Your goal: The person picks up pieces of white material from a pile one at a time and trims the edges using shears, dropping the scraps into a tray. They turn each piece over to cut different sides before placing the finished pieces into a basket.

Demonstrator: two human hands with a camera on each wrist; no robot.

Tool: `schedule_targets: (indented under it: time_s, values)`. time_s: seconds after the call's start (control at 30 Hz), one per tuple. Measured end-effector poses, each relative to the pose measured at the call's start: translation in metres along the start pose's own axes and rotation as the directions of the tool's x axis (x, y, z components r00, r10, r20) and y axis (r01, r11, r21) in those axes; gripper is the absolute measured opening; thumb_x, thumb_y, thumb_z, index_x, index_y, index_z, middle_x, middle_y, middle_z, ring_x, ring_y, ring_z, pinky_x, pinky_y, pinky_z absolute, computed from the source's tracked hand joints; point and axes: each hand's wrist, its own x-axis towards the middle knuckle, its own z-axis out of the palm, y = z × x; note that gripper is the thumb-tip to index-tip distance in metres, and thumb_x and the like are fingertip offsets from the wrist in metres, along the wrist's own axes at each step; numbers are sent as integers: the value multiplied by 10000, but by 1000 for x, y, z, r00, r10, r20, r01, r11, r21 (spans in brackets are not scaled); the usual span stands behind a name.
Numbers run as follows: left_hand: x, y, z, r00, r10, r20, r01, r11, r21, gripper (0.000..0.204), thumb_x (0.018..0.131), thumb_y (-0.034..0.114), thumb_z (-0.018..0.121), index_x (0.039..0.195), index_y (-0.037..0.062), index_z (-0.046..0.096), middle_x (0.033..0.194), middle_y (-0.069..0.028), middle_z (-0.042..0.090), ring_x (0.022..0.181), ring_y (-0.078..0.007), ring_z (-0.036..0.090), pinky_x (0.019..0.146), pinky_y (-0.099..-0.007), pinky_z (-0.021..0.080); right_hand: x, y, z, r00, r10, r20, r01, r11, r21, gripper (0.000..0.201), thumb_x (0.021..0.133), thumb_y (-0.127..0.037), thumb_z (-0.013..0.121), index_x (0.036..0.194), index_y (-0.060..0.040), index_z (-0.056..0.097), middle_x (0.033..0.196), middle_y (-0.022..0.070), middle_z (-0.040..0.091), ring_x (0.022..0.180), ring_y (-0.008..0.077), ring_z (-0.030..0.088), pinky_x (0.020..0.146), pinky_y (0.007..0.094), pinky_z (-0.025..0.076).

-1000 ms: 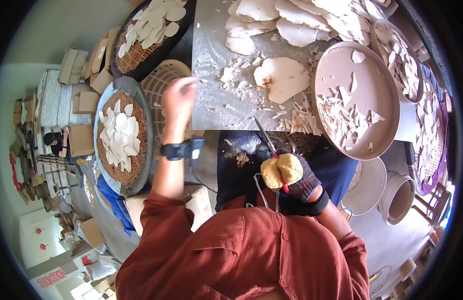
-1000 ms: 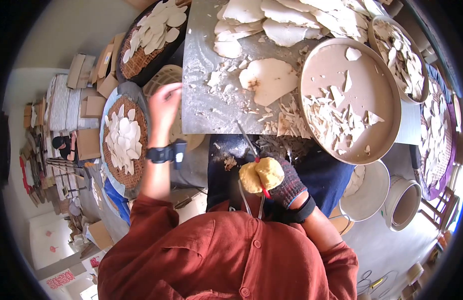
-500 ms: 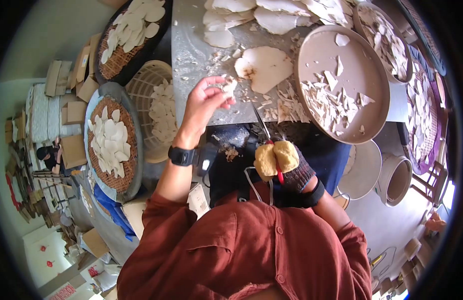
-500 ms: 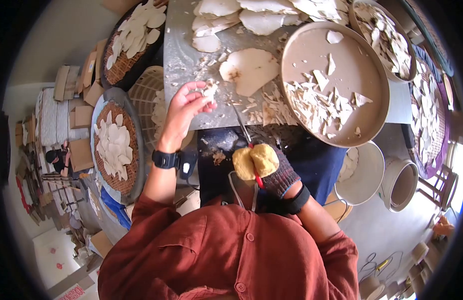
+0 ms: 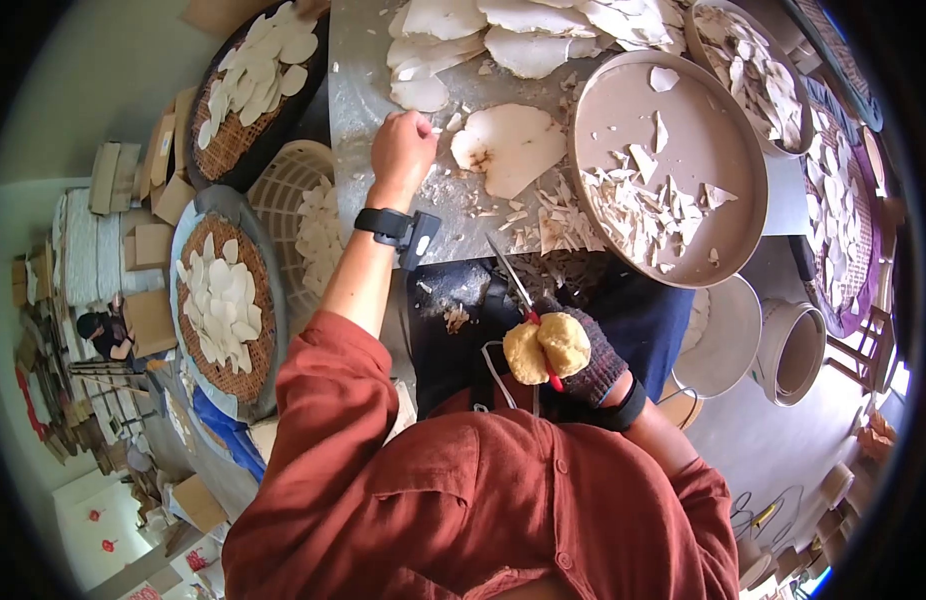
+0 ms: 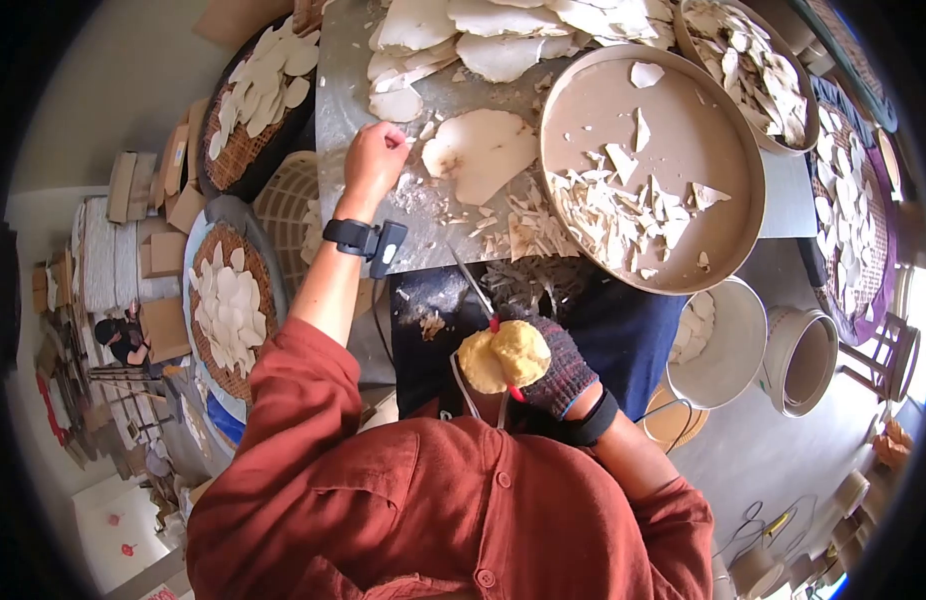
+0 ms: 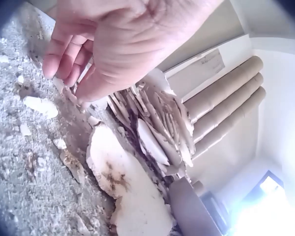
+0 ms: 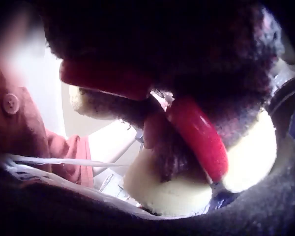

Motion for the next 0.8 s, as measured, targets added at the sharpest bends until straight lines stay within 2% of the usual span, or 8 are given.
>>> schedule_targets:
  time_s: [0.1, 0.2, 0.37, 0.5, 0.6, 0.63, 0.73, 0.8]
  values:
    - [9, 12, -26, 972, -90, 217, 83, 996, 42, 138, 749, 125, 680, 847, 28, 665, 810, -104, 661, 671, -157, 627, 606, -281, 498, -1, -1, -1, 999, 43, -13, -43, 998, 50, 382, 721, -250, 682, 1016, -41, 558, 896, 128, 612, 844, 293, 587, 732, 352, 488]
    - [8, 50, -47, 905, 60, 421, 348, 464, -814, 141, 799, 126, 654, 884, 13, 659, 804, -75, 660, 671, -119, 617, 596, -229, 495, -1, -4, -1, 1000, 20, -17, -19, 998, 62, 337, 760, -226, 706, 1010, -41, 577, 911, 76, 620, 850, 183, 587, 750, 309, 492]
    - [25, 19, 7, 993, -5, 114, 30, 976, -217, 187, 721, 199, 711, 826, 48, 671, 760, -121, 666, 707, -224, 649, 644, -326, 505, 2, -6, -2, 992, -128, 3, 123, 949, -291, 451, 659, -302, 700, 1012, -64, 553, 855, 160, 607, 798, 369, 585, 691, 390, 487]
    - [23, 11, 11, 979, -73, 191, 94, 990, -104, 165, 703, 176, 713, 772, 39, 650, 741, -124, 663, 698, -226, 649, 631, -327, 506, -1, -13, -1, 984, -178, -3, 163, 909, -383, 459, 654, -316, 701, 1013, -70, 554, 853, 153, 611, 794, 364, 588, 686, 390, 487]
    - [22, 19, -16, 925, -162, 343, 298, 871, -391, 111, 794, 98, 649, 868, 16, 639, 731, -65, 648, 655, -124, 614, 582, -229, 488, 1, -8, -1, 983, -184, 25, 181, 915, -360, 467, 653, -322, 704, 1018, -70, 556, 865, 146, 617, 801, 357, 592, 692, 386, 488]
    - [18, 28, -26, 936, -13, 353, 279, 640, -716, 112, 824, 74, 629, 913, 6, 627, 763, -65, 646, 652, -117, 611, 579, -206, 494, 2, -6, -1, 984, -173, 35, 174, 921, -347, 476, 652, -325, 706, 1026, -70, 556, 873, 145, 618, 809, 355, 593, 698, 385, 489]
    - [-8, 78, -66, 903, 45, 427, 337, 543, -769, 66, 843, 76, 621, 852, 11, 630, 730, -46, 647, 598, -102, 614, 556, -206, 491, 1, -2, -3, 993, -106, 46, 114, 961, -253, 501, 651, -333, 709, 1051, -71, 558, 898, 142, 621, 832, 347, 597, 717, 383, 490]
    - [-10, 28, -42, 940, 28, 339, 127, 896, -425, 172, 772, 170, 689, 842, 23, 632, 742, -105, 652, 637, -210, 627, 580, -305, 498, -2, 0, -2, 998, -53, 21, 55, 990, -126, 511, 653, -339, 707, 1061, -71, 559, 911, 142, 622, 844, 345, 598, 726, 382, 491]
